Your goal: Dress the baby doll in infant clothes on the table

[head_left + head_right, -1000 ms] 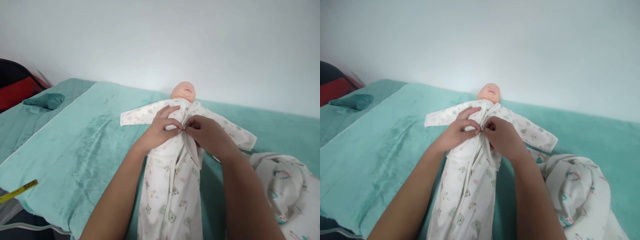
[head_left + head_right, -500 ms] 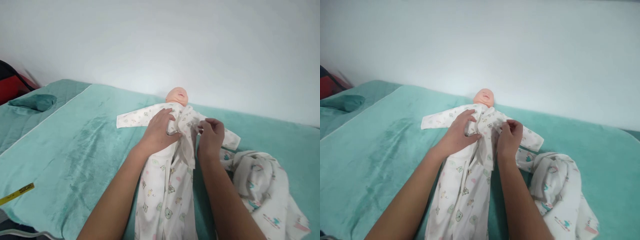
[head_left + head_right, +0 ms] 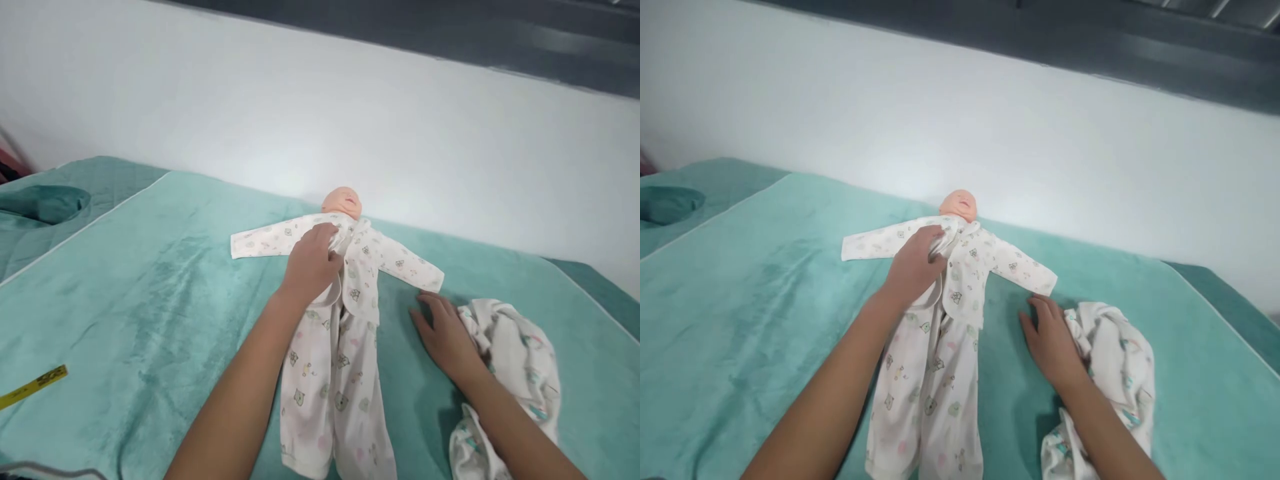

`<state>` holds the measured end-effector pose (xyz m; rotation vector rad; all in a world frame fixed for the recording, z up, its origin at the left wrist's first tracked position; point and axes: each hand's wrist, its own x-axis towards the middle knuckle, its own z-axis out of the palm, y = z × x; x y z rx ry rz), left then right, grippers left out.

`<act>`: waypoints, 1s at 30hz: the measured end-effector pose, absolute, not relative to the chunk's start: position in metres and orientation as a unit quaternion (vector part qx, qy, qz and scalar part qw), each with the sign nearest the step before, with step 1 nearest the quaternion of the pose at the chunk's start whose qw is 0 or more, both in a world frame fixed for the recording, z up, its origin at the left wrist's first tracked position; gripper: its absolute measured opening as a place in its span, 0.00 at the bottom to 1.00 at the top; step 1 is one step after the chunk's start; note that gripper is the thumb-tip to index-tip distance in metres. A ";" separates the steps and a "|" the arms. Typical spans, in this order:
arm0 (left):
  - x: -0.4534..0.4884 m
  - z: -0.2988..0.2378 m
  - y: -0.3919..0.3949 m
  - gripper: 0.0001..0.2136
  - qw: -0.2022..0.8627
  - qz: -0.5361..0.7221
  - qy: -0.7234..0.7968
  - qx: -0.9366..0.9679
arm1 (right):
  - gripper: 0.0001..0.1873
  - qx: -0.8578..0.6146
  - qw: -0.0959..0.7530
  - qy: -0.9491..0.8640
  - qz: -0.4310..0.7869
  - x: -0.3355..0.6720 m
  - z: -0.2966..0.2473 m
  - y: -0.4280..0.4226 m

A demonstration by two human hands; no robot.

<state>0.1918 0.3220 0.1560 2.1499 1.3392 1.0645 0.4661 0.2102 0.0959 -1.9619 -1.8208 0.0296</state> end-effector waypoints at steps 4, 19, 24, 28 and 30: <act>0.200 0.156 0.314 0.15 0.135 0.358 0.485 0.786 | 0.21 -0.711 0.188 -0.677 0.030 0.497 0.104 0.188; 0.180 0.159 0.330 0.05 0.299 0.527 0.559 0.565 | 0.16 -0.625 0.605 -0.452 0.194 0.341 0.128 0.203; 0.154 0.161 0.344 0.03 0.419 0.604 0.572 0.364 | 0.19 -0.680 0.559 -0.438 0.185 0.390 0.102 0.229; 0.138 0.153 0.355 0.09 0.415 0.630 0.572 0.322 | 0.23 -0.737 0.545 -0.368 0.157 0.454 0.100 0.226; 0.130 0.149 0.361 0.11 0.410 0.638 0.581 0.296 | 0.22 -0.721 0.590 -0.331 0.151 0.466 0.102 0.222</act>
